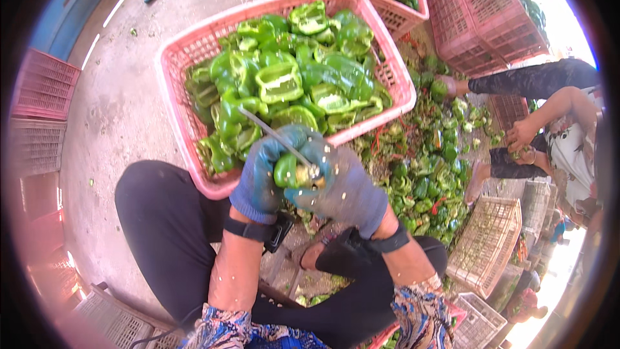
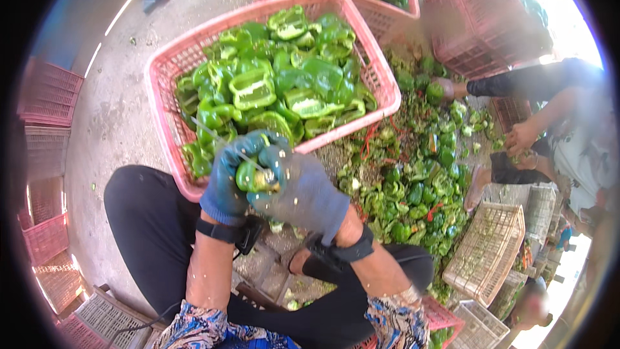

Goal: The person sorts and cuts green bell peppers using a curved knife, placing the processed pieces into a pink plastic basket while other workers assist in the background.

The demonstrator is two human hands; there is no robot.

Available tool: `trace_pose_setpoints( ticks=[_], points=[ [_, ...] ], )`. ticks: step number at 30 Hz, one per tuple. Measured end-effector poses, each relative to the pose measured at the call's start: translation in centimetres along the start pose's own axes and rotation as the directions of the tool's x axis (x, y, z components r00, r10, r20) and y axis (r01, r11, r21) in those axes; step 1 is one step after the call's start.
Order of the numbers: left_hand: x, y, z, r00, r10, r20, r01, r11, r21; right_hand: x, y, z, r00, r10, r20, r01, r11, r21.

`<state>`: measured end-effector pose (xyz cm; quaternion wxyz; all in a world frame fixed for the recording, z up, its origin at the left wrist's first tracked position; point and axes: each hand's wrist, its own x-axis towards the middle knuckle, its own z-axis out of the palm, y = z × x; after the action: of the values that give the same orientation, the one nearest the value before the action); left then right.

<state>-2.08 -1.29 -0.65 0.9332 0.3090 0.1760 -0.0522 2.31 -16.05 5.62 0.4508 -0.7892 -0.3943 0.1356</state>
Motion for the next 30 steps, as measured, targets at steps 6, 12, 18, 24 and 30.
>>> trace_pose_setpoints(
  ticks=[6,12,18,24,30],
  points=[
    [0.5,-0.2,-1.0,0.967,-0.021,0.252,-0.004,0.995,0.097,-1.2,-0.2,0.8,0.967,0.244,-0.074,-0.254,0.935,-0.248],
    [-0.5,-1.8,0.0,0.993,0.097,-0.068,-0.080,0.972,0.220,-0.4,1.9,-0.3,0.920,0.224,-0.322,-0.293,0.938,-0.183],
    [-0.6,4.8,0.3,0.914,0.380,-0.144,-0.311,0.882,0.354,-1.9,-0.4,-3.4,0.713,0.586,-0.384,-0.474,0.807,0.352],
    [2.5,6.7,1.3,0.505,0.863,0.029,0.215,-0.157,0.964,-6.0,-4.6,-7.7,0.685,0.584,-0.436,-0.533,0.809,0.246],
    [6.3,4.4,-2.0,0.646,0.756,0.104,0.436,-0.478,0.763,-8.6,-6.2,-6.8,0.689,0.610,-0.392,-0.560,0.791,0.247]
  ],
)
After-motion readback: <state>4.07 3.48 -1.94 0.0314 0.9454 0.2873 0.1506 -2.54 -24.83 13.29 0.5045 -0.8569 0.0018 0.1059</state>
